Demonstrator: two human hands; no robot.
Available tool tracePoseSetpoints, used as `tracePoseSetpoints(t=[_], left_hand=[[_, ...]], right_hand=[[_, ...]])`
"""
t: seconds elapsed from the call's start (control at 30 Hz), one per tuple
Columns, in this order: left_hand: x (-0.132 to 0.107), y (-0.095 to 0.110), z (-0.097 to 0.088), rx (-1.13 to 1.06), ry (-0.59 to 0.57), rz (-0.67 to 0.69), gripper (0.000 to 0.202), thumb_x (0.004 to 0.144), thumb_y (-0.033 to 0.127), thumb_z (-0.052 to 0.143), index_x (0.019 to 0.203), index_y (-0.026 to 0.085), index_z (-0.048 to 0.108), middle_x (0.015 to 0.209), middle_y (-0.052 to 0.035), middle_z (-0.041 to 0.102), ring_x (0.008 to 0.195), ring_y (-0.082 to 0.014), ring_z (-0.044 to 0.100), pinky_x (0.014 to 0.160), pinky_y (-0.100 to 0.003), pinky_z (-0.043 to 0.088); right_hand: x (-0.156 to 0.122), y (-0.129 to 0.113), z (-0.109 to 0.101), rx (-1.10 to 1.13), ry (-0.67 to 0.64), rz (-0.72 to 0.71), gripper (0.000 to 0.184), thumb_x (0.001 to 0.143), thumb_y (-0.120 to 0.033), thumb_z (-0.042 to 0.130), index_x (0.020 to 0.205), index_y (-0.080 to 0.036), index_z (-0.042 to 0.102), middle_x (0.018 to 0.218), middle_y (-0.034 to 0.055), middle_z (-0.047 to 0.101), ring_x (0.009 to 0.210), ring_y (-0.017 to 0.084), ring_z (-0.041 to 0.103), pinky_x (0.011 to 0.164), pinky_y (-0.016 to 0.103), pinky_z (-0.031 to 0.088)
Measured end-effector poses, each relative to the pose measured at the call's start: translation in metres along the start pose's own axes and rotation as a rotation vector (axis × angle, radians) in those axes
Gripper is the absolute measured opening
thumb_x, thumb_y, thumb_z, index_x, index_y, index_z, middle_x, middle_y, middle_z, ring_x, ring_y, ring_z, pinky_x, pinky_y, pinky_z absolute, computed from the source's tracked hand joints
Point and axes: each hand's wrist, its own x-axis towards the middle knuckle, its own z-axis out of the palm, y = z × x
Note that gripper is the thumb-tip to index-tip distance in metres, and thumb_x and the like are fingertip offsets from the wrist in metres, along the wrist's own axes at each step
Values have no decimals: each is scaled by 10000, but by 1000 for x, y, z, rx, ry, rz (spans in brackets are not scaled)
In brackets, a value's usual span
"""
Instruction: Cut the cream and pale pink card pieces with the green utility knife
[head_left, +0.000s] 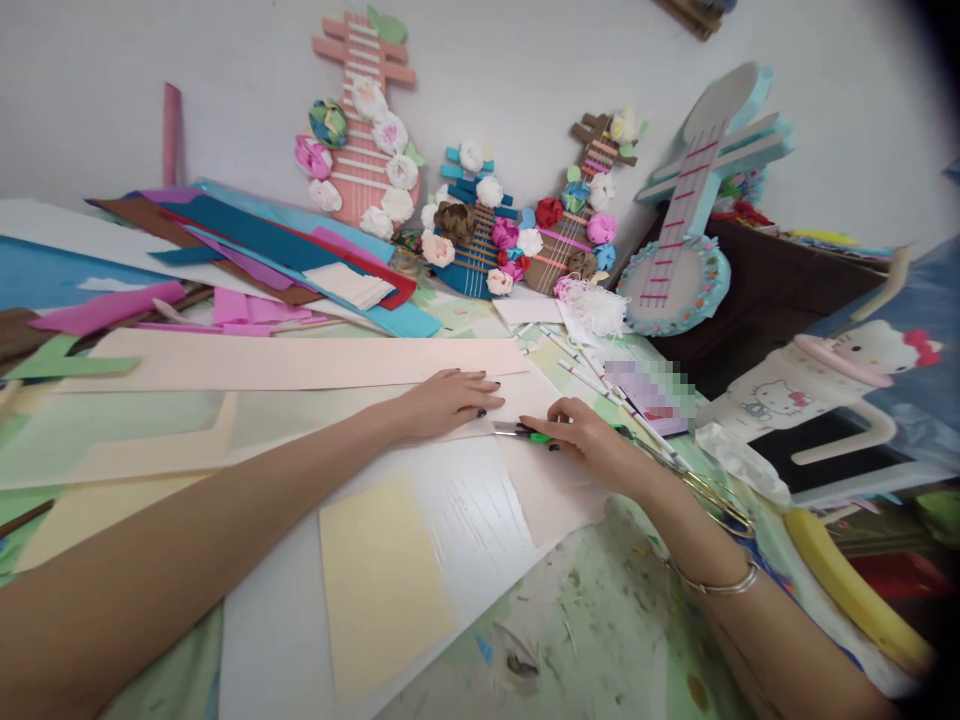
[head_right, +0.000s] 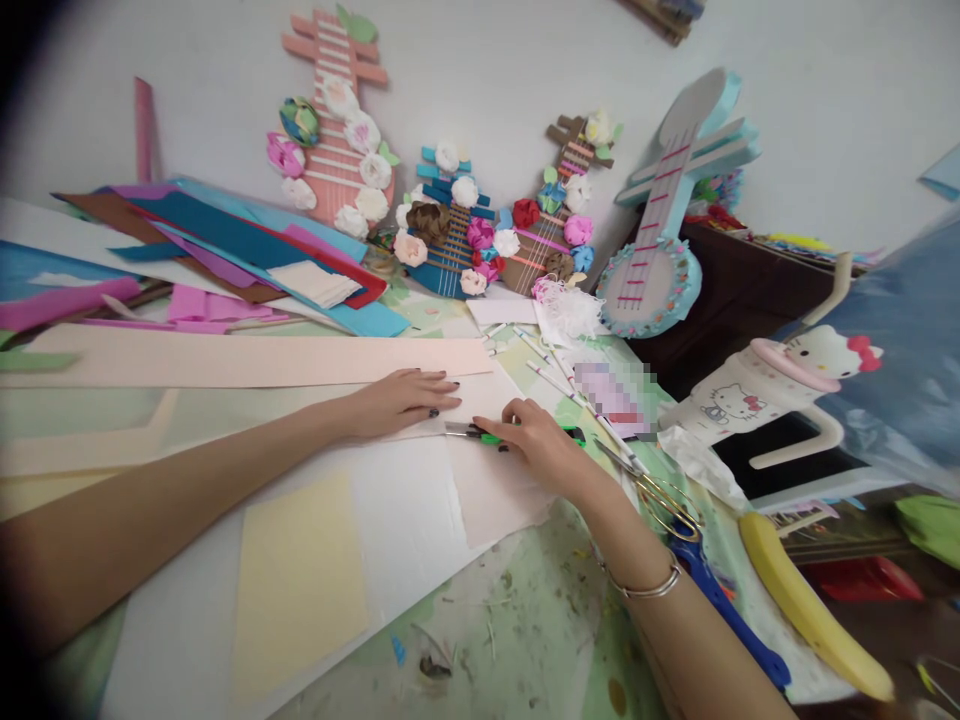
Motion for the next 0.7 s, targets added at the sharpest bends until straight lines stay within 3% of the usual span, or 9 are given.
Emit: tracePoseSetpoints(t=[0.37, 0.7], left_hand=[[1, -3, 0, 18, -14, 8, 408, 975, 234, 368, 1354, 333, 479, 1494, 32, 392, 1408, -212, 294, 1118, -400, 213], [1, -3, -1, 34, -26, 16, 398, 984, 246, 362, 1354, 345, 470, 1500, 28, 383, 1405, -215, 299, 1113, -391, 213]], right_hand=[[-12, 3, -2, 27, 13, -3, 631, 845, 17, 383, 1359, -326, 513, 983, 88, 526, 884, 206, 521, 783, 363, 478], [1, 4, -2, 51, 11, -18, 639, 829, 35, 378, 1351, -303, 526, 991, 83, 527, 891, 196, 536, 791, 332, 482]])
